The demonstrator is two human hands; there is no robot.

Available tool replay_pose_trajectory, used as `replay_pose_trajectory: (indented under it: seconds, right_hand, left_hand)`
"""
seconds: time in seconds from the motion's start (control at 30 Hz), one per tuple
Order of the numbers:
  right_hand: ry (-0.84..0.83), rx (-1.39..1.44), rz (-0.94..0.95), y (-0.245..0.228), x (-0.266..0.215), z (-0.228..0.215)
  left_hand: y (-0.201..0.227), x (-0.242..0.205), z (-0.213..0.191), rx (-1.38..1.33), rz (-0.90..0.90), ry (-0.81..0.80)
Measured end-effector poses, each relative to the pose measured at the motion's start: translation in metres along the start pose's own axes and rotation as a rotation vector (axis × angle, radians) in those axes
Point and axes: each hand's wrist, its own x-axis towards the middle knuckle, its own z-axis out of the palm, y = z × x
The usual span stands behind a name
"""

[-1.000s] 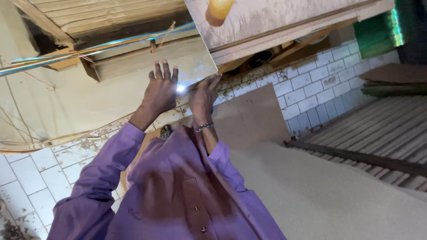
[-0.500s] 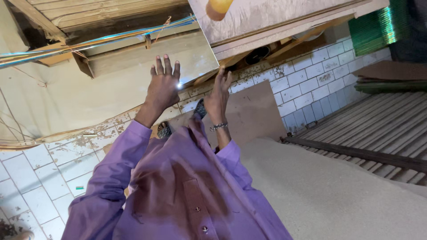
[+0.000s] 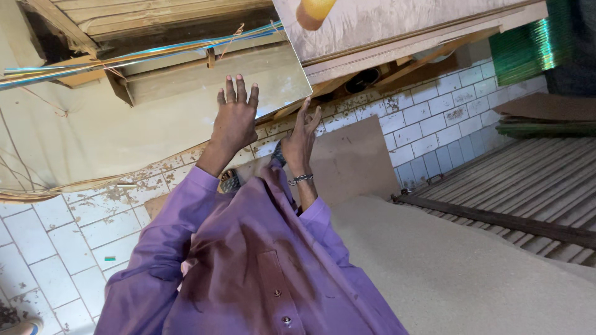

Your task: The person applies adhesive from a squeeze bottle along the edges of several mirrors and presses them onto a wooden work surface. The person handles round and rectangular mirrors, applying glue and positioning each one in turn.

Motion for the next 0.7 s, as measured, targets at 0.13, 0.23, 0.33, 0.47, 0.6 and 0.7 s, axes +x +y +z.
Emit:
replay_pose_trajectory:
  seconds: [0.13, 0.23, 0.33, 0.47, 0.6, 0.7]
  right_hand:
    - [-0.010, 0.085, 0.025, 0.002, -0.003, 0.005]
    - [-0.023, 0.190, 0.013, 0.008, -0.007, 0.013]
    - [-0.031, 0.270, -0.005, 0.018, -0.007, 0.023]
    - [0.001, 0.344, -0.134, 0.032, -0.002, 0.030]
    - [-0.002, 0.210, -0.081, 0.037, 0.007, 0.026]
    - [-0.021, 0.313, -0.008, 0.034, 0.009, 0.023]
  left_hand:
    - [0.002, 0.000, -0.001, -0.003, 0.000, 0.006]
    - [0.003, -0.003, 0.001, -0.030, -0.022, -0.014]
    - [0.003, -0.003, 0.005, -0.048, -0.029, 0.000]
    - [0.003, -0.005, 0.009, -0.009, -0.027, 0.063]
    - [0.004, -0.004, 0.007, -0.040, -0.043, -0.002]
    - [0.005, -0.004, 0.004, -0.044, -0.049, -0.014]
